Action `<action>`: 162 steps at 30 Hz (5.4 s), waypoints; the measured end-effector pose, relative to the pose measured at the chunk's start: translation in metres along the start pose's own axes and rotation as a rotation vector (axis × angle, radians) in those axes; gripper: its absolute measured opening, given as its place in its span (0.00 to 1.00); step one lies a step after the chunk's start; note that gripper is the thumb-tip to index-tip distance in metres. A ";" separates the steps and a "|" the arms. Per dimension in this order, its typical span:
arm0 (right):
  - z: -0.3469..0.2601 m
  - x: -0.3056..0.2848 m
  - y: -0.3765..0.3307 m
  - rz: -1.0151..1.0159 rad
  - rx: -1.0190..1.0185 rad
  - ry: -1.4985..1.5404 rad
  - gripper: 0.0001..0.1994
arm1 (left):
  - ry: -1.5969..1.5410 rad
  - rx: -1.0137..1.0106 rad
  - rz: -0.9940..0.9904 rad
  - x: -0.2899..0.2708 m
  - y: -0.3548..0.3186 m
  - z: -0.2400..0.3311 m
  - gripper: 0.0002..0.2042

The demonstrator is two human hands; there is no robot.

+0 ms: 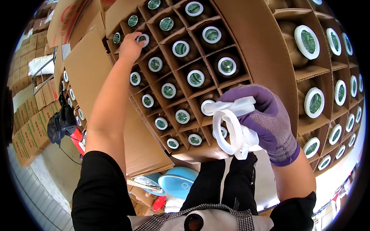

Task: The person places white plastic rings onto the necks of green glass bottles arranged in a cardboard box. The person handles the rings one by one, picking them from a pile and fitting them onto the bottle openings. The task is performed in a warehouse setting with stacks of boxes visible.

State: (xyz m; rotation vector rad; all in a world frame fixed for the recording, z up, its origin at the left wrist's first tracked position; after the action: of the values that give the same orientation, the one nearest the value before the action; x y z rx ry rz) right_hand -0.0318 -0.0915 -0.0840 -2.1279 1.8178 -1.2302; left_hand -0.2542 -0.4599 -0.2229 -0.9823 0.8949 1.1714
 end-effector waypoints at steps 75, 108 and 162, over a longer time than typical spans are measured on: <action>-0.018 0.001 0.000 0.124 -0.004 0.153 0.19 | -1.007 0.304 -0.783 -0.089 -0.109 0.220 0.08; -0.015 -0.006 0.002 0.055 0.079 0.123 0.20 | -0.723 -0.276 0.011 0.029 0.173 0.125 0.09; -0.022 0.004 0.002 0.052 0.184 -0.012 0.23 | -1.780 -0.544 -0.976 -0.066 -0.149 0.250 0.07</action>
State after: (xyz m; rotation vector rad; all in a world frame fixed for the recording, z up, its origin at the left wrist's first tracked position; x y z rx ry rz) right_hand -0.0470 -0.0860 -0.0682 -1.9738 1.6723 -1.3134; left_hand -0.1046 -0.2608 -0.0588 -0.3033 -1.2386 0.8936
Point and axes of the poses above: each hand's wrist, its own y-axis towards the middle knuckle, its own x-axis out of the palm, z = x × y, the point moved 2 cm from there along y, towards the middle knuckle, and after that the axes turned 7 degrees about -y, right-handed, at the moved point
